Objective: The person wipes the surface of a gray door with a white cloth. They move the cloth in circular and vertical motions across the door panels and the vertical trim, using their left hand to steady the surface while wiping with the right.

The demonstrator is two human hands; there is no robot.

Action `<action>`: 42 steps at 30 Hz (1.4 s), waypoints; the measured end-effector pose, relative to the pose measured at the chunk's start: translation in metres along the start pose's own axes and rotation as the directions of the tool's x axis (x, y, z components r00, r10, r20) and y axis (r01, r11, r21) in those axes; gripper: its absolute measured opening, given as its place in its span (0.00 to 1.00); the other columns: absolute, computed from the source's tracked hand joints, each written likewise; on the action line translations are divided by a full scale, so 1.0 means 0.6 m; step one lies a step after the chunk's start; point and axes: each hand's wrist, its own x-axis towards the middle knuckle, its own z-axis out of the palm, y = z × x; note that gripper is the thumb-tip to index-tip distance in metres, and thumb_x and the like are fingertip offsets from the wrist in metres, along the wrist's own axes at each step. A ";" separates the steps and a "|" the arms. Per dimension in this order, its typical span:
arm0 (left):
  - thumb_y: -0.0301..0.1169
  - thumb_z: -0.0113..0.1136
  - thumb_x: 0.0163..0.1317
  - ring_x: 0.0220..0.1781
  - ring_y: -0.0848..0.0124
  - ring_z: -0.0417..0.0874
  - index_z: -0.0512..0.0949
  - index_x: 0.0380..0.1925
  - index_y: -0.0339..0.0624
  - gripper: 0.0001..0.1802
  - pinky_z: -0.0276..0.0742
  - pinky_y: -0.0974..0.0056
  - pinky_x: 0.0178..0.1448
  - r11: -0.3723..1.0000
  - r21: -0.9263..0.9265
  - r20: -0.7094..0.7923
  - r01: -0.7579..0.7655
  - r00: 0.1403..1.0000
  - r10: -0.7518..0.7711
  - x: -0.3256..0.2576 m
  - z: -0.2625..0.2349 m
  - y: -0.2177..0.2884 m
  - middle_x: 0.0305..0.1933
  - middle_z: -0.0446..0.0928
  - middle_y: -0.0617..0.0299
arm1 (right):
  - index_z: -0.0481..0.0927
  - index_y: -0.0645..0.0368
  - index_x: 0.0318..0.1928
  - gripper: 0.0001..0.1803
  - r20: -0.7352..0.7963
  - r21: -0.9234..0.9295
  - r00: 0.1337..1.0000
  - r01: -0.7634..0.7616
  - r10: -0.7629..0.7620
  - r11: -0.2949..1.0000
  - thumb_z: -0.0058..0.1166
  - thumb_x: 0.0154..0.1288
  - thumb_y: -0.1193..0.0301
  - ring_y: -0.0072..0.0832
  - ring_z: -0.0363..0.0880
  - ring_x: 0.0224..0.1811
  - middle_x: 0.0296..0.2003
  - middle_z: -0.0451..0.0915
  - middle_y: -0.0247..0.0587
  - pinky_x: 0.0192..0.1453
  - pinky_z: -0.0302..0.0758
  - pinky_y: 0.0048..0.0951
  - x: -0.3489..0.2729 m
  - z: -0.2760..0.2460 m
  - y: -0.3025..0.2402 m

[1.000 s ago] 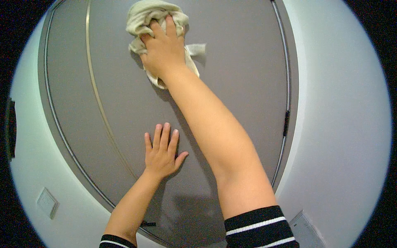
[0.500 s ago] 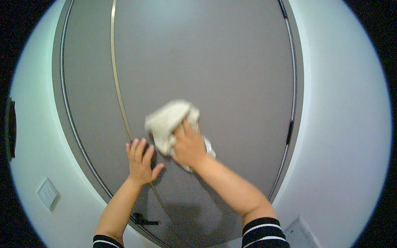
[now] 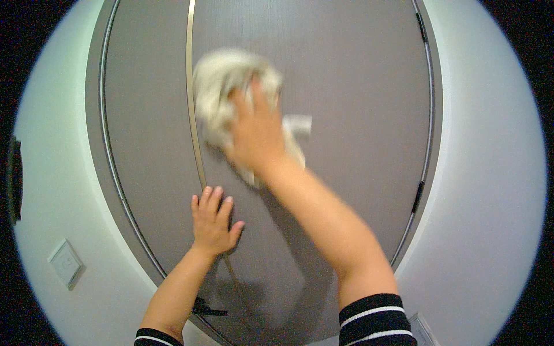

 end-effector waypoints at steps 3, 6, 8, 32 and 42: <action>0.59 0.44 0.66 0.74 0.47 0.54 0.57 0.67 0.45 0.38 0.38 0.41 0.76 0.965 -0.256 -0.249 0.058 0.961 -0.123 -0.014 0.009 -0.018 0.70 0.57 0.43 | 0.82 0.53 0.50 0.30 0.158 0.195 0.986 0.018 -0.049 0.981 0.64 0.40 0.59 0.55 0.50 0.73 0.62 0.64 0.45 0.64 0.54 0.74 -0.238 0.033 -0.091; 0.62 0.42 0.66 0.74 0.45 0.54 0.57 0.66 0.43 0.40 0.39 0.40 0.75 0.932 -0.363 -0.284 0.005 0.952 -0.116 -0.011 0.014 -0.030 0.70 0.57 0.42 | 0.83 0.47 0.47 0.26 0.060 0.232 0.957 0.263 -0.284 0.936 0.58 0.46 0.53 0.43 0.58 0.70 0.56 0.70 0.32 0.65 0.57 0.69 -0.426 0.075 -0.143; 0.64 0.41 0.65 0.74 0.45 0.54 0.57 0.66 0.42 0.42 0.39 0.39 0.75 0.926 -0.379 -0.269 0.003 0.956 -0.114 -0.023 0.008 -0.036 0.70 0.57 0.42 | 0.81 0.49 0.50 0.28 0.230 0.212 0.910 0.299 -0.345 0.930 0.58 0.46 0.54 0.43 0.59 0.69 0.55 0.71 0.32 0.66 0.56 0.68 -0.390 0.068 -0.126; 0.47 0.59 0.60 0.72 0.60 0.62 0.71 0.61 0.52 0.29 0.56 0.47 0.71 0.838 -0.313 0.384 -0.448 0.747 0.543 -0.171 -0.044 -0.026 0.69 0.65 0.60 | 0.85 0.41 0.36 0.16 0.114 0.362 0.633 0.691 -0.766 0.625 0.61 0.42 0.56 0.37 0.54 0.74 0.61 0.69 0.28 0.74 0.48 0.61 -0.117 0.092 -0.158; 0.51 0.57 0.59 0.77 0.54 0.51 0.67 0.66 0.55 0.34 0.33 0.42 0.77 0.998 0.017 0.232 -0.061 0.971 0.056 -0.079 -0.079 -0.167 0.73 0.59 0.58 | 0.78 0.49 0.57 0.28 0.278 -0.173 0.892 0.411 -0.356 0.895 0.60 0.53 0.60 0.43 0.48 0.76 0.70 0.61 0.41 0.75 0.53 0.48 0.338 0.024 -0.107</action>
